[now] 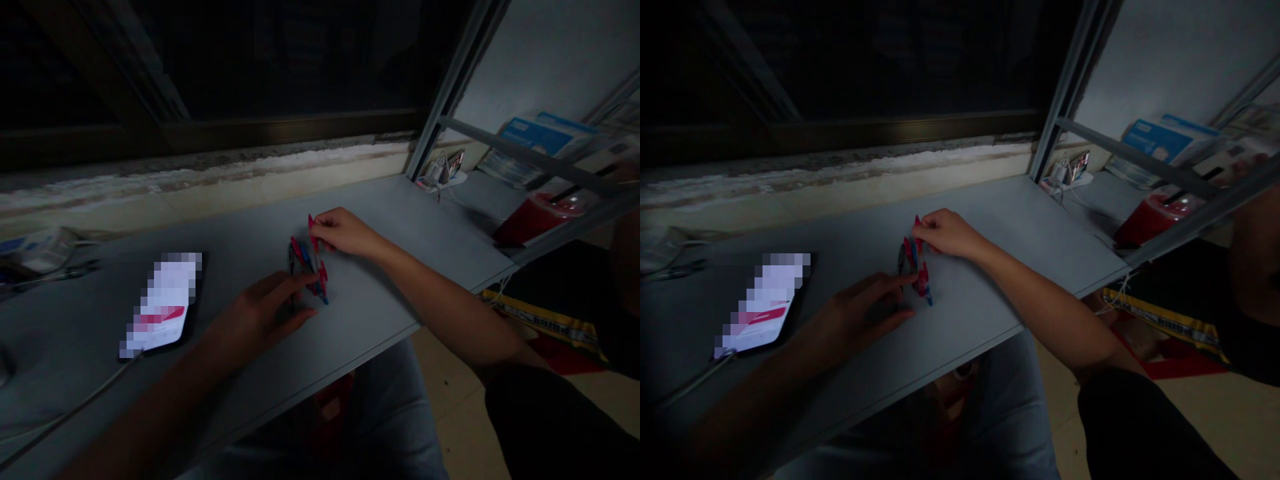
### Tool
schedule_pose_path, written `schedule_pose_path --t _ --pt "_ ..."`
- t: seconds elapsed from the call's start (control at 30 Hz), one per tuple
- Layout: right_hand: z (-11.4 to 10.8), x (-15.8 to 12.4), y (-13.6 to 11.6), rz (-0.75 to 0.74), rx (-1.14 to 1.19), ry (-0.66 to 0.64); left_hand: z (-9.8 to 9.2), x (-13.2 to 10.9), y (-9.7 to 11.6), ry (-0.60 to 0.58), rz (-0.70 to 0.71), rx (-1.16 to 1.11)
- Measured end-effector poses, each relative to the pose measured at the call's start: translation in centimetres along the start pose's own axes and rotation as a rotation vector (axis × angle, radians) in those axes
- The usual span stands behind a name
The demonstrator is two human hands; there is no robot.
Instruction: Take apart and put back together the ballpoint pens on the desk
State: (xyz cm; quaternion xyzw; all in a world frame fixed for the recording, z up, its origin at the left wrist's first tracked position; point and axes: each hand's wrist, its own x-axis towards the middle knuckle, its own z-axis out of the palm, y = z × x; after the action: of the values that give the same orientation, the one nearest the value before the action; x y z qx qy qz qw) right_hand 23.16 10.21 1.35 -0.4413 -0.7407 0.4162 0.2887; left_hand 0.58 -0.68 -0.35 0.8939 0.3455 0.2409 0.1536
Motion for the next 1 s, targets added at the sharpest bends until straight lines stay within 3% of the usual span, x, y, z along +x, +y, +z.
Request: schedule_pose_path --t 0.2,0.37,0.6,0.7,0.83,1.0 --pt "2.5 -1.4 -1.5 -0.021 0.064 -0.032 0.1 0.1 0.6 0.019 0.070 -0.009" --pt "2.0 -1.3 -1.4 -0.039 0.032 -0.036 0.4 0.4 1.0 0.028 0.093 -0.036" --pt "-1.6 -0.8 -1.0 -0.086 -0.485 0.043 -0.2 0.1 0.4 0.051 -0.039 -0.007" --pt "-2.6 -1.0 -0.7 0.039 -0.661 -0.036 -0.3 0.2 0.4 0.036 -0.060 -0.005" --pt "-2.4 -1.3 -0.4 0.186 -0.817 -0.133 -0.1 0.4 0.2 0.018 -0.052 0.000" --pt "-1.2 -1.5 -0.9 0.041 -0.775 0.024 -0.2 0.6 0.1 0.006 -0.092 0.007"
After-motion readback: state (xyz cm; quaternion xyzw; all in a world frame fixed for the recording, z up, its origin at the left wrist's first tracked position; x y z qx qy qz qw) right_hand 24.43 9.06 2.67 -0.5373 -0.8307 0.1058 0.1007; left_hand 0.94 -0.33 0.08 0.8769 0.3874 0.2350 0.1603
